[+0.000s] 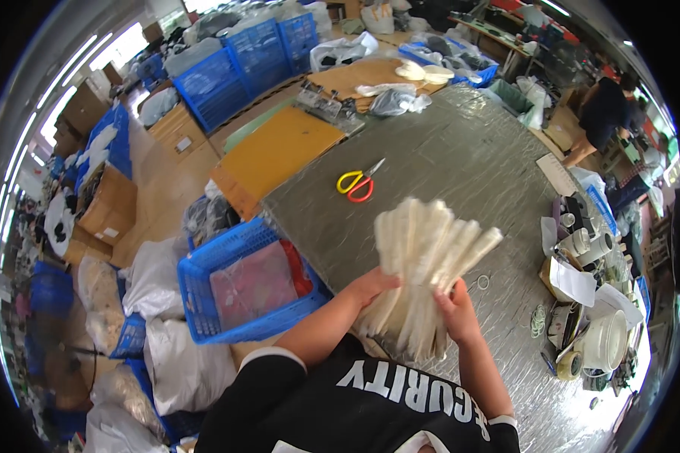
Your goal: Write a label, place materials in a bag, and sort stacks of shoe insoles.
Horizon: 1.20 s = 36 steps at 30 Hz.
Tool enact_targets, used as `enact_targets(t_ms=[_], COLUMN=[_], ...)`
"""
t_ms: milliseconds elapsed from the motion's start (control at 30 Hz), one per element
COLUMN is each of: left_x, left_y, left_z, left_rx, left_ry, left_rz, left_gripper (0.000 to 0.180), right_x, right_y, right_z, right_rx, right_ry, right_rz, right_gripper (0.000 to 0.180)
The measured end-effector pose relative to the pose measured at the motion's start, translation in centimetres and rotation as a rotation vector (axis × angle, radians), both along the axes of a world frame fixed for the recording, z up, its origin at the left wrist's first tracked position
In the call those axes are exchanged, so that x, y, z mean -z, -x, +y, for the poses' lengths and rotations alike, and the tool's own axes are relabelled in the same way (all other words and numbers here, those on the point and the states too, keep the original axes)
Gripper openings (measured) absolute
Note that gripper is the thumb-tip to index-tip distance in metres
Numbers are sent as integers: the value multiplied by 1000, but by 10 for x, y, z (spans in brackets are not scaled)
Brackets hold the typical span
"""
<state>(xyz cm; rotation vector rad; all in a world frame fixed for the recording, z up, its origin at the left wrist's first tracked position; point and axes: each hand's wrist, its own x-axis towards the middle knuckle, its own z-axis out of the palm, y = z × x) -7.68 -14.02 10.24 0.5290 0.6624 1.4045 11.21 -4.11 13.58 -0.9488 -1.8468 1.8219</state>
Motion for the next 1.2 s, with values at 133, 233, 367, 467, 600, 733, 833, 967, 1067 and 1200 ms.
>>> enact_targets(t_ms=[133, 233, 367, 467, 600, 733, 833, 967, 1067, 1200], left_x=[7, 10, 31, 40, 22, -3, -5, 9, 20, 32], left_y=[43, 100, 197, 290, 401, 471, 513, 556, 575, 588], left_z=[-21, -20, -10, -4, 7, 32, 55, 81, 90, 85], left_rx=[-123, -204, -430, -505, -558, -613, -752, -790, -769, -730], left_ry=[166, 143, 86, 0, 102, 27, 132, 137, 100, 190], left_rz=[-326, -390, -418, -234, -255, -110, -76, -115, -133, -157], left_gripper=[53, 55, 53, 58, 60, 65, 67, 70, 71, 68], right_x=[-28, -31, 4, 45, 85, 107, 117, 125, 125, 124], right_y=[62, 117, 173, 200, 204, 212, 217, 219, 219, 221], right_z=[11, 20, 34, 47, 44, 43, 42, 45, 46, 48], right_rx=[-252, -346, -184, -163, -166, -11, 19, 67, 39, 36], right_ry=[129, 182, 234, 33, -448, -683, -782, -880, -895, -869], right_rz=[103, 339, 269, -162, -560, -846, -867, -878, -927, -916], right_gripper=[54, 61, 59, 58, 60, 67, 69, 74, 76, 76])
